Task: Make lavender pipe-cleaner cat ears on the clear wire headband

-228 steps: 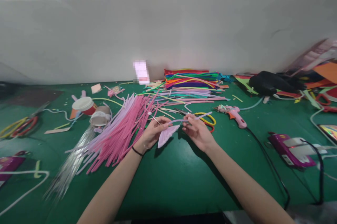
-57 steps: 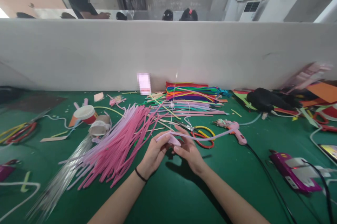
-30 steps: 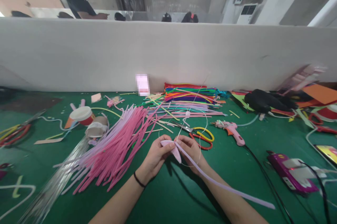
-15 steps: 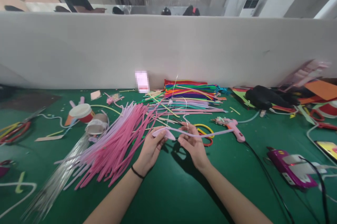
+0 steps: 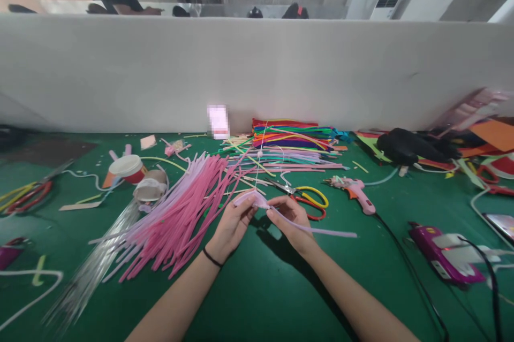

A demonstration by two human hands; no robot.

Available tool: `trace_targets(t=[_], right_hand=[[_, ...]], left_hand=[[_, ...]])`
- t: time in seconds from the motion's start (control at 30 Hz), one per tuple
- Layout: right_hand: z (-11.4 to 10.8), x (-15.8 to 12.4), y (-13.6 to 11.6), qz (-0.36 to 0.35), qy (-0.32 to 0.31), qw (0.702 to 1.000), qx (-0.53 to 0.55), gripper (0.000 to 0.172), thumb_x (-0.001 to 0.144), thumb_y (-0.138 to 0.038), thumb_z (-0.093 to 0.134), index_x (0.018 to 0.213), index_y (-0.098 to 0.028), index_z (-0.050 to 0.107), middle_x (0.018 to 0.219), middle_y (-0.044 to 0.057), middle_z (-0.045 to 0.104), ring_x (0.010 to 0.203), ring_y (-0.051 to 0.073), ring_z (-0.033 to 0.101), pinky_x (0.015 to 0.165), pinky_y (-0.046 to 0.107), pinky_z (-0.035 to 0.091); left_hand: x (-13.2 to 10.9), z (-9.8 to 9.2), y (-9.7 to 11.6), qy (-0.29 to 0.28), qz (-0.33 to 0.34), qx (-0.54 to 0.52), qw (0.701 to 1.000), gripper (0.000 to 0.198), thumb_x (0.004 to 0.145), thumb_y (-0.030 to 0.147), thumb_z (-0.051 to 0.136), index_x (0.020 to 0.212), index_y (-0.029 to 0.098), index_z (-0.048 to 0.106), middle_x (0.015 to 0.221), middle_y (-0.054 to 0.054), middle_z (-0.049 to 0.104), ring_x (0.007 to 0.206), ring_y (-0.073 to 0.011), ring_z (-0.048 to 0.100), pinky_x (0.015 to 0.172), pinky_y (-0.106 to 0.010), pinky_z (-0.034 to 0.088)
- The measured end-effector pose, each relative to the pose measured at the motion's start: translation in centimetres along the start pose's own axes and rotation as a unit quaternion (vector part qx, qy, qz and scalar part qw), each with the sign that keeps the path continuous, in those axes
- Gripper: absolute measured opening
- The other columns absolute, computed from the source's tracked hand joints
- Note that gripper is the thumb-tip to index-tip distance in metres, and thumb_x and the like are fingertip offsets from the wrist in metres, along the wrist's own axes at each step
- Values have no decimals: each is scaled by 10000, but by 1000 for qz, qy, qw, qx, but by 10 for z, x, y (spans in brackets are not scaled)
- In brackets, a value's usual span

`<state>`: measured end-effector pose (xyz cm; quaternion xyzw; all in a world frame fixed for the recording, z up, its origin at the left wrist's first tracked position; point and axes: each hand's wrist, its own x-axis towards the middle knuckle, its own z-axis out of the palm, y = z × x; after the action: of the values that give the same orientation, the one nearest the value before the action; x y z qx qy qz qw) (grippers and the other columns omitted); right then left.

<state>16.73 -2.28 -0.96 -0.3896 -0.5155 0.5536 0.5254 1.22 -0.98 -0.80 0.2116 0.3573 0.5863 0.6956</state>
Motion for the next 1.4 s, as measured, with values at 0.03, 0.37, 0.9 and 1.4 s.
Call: trace_targets(t=[0.03,0.37,0.9,1.4], right_hand=[[1,0,0,1,8,1000,-4,218,732,-357,726,881,-214,655,769,14,640,674,130,550,605,242,447],[3,1,1,18,28,999,26,199,681,-326,769,804,-192,689,771,15,687,710,147,620,654,260,487],[10,1,12,44,50,997,36,224,697,-342,765,854,-195,704,813,31,701,708,145,612,674,290,489],[12,-2,13,85,85,990,76,220,695,-387,758,761,-182,710,686,7,641,599,104,523,561,230,448]], left_hand=[[0,0,0,-3,1,-3,1000,223,705,124,752,921,148,702,857,-10,683,752,-92,628,690,-161,521],[-10,8,-6,-19,-20,-41,999,207,732,205,735,919,123,701,839,-38,667,758,-113,609,717,-214,511],[-13,19,-13,69,122,96,985,215,665,307,782,783,137,725,743,-17,664,704,-124,602,693,-245,491],[-18,15,-7,54,187,263,945,223,753,346,702,895,182,754,758,-25,698,665,-150,605,662,-247,466]])
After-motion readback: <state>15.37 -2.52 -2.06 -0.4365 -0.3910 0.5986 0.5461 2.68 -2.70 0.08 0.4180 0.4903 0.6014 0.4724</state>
